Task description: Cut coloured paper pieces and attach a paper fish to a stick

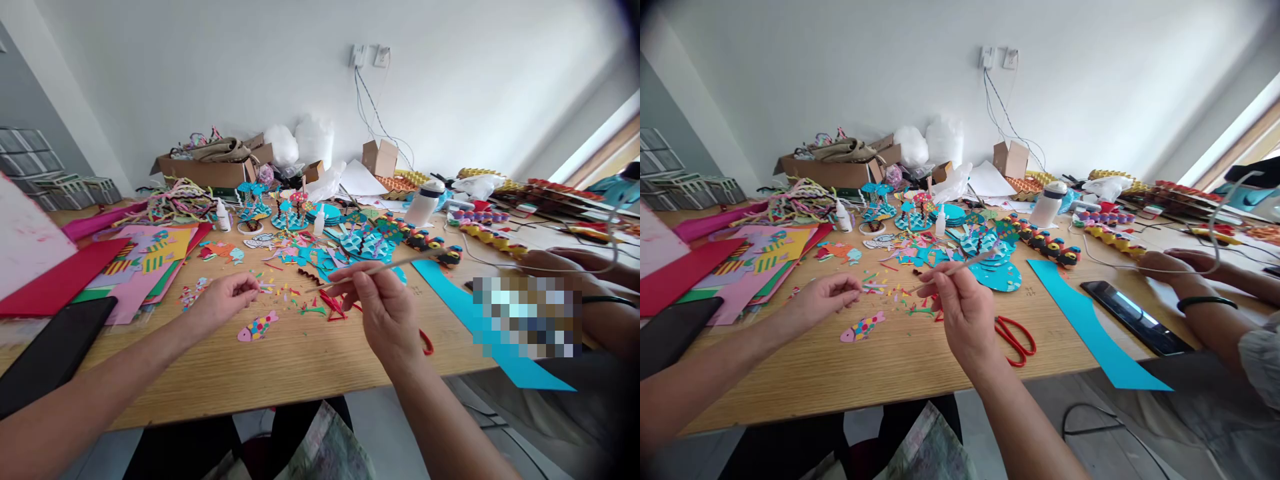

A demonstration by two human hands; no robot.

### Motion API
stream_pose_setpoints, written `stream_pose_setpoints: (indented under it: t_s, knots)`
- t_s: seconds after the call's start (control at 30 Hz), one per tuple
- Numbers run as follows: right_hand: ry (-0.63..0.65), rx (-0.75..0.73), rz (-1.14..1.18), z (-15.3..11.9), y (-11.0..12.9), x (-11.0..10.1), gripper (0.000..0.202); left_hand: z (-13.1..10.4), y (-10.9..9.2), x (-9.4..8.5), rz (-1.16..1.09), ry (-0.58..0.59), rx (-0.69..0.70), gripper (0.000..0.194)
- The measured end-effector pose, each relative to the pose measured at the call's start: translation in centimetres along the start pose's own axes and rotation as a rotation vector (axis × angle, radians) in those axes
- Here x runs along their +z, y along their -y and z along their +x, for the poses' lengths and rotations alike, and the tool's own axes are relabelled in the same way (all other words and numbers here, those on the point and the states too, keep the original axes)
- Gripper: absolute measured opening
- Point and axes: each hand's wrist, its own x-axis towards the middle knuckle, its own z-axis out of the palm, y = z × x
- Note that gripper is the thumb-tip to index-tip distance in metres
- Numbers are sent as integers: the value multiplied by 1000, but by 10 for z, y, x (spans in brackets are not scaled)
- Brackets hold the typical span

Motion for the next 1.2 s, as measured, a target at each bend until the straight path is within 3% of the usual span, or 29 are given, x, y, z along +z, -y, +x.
stream_pose_setpoints:
  t_s: [0.13, 0.3, 0.67, 0.9, 1.2]
  knots:
    - [272, 82, -33, 12, -13, 30, 15, -27, 21, -5, 383, 13, 159, 16]
    - [477, 35, -181, 15, -29, 55, 24, -57, 31, 5, 475, 45, 324, 30]
    - [515, -26, -343, 13, -34, 70, 21, -66, 49, 17, 602, -64, 476, 32]
    - [516, -84, -329, 11, -24, 68, 19, -67, 52, 17, 598, -46, 458, 32]
    - [541, -50, -350, 9, -31, 69, 22, -67, 50, 18, 600, -52, 466, 32]
